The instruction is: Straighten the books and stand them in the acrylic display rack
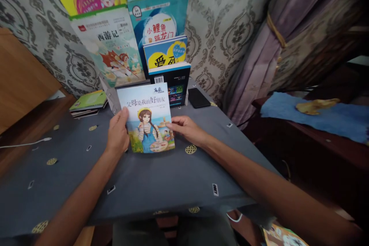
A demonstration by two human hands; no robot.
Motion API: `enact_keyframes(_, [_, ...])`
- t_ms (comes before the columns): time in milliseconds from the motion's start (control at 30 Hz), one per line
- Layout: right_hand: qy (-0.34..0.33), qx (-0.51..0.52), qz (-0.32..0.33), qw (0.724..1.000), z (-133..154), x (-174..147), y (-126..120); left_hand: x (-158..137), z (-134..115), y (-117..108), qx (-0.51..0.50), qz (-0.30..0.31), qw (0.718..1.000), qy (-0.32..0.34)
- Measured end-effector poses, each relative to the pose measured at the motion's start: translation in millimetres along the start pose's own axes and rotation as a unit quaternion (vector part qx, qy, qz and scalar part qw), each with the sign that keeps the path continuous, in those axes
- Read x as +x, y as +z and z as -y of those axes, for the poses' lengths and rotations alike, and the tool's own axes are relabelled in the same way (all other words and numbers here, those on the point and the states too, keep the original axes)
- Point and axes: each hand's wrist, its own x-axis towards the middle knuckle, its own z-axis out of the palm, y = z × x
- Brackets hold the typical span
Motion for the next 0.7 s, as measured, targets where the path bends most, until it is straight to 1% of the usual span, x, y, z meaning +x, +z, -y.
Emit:
enact_keyframes(100, [0.058,0.056,0.006,0.997,0.4,-0.4,-3.0,3.5,12.9,-7.6,0.01,-0.018,0.994,-0.107])
enact_keyframes(167, [0.11,0.05,0.02,0.992,0.8,-0.2,-6.6,7.0,21.4,-18.8,0.05,-0.003,0.983,-0.175])
enact_keyframes(233, [0.162,0.026,0.035,0.986,1.4,-0.1,-10.3,10.5,26.7,-31.7,0.127,0.05,0.964,-0.227])
enact_keyframes(267, [0.182,0.012,0.04,0.982,1.8,-0.3,-11.8,12.0,27.8,-37.9,0.178,0.086,0.95,-0.24])
enact_keyframes(300, [0.2,-0.004,0.045,0.979,2.3,-0.6,-13.1,13.4,28.0,-43.6,0.235,0.119,0.935,-0.236])
enact_keyframes(333, [0.213,-0.024,0.051,0.975,2.9,-1.2,-14.0,14.5,27.6,-48.7,0.293,0.145,0.92,-0.216])
enact_keyframes(400, [0.236,-0.085,0.063,0.966,4.9,-2.7,-15.4,15.8,25.7,-56.3,0.398,0.169,0.89,-0.142])
enact_keyframes(467, [0.251,-0.179,0.076,0.948,7.8,-4.6,-16.0,15.7,24.6,-60.1,0.486,0.159,0.858,-0.051])
enact_keyframes(500, [0.247,-0.235,0.074,0.937,9.6,-5.4,-15.8,15.1,24.7,-60.7,0.521,0.15,0.84,-0.005])
enact_keyframes(533, [0.229,-0.296,0.061,0.925,11.4,-6.0,-14.7,14.0,25.6,-60.6,0.55,0.143,0.822,0.04])
enact_keyframes(600, [0.151,-0.418,0.012,0.896,14.4,-5.8,-8.7,11.1,29.2,-59.3,0.586,0.142,0.789,0.12])
enact_keyframes(633, [0.101,-0.471,-0.017,0.876,15.0,-4.6,-3.1,9.5,31.8,-58.5,0.593,0.152,0.777,0.148])
enact_keyframes(700, [0.008,-0.55,-0.053,0.834,12.9,1.4,13.2,6.9,38.4,-57.7,0.592,0.187,0.765,0.171])
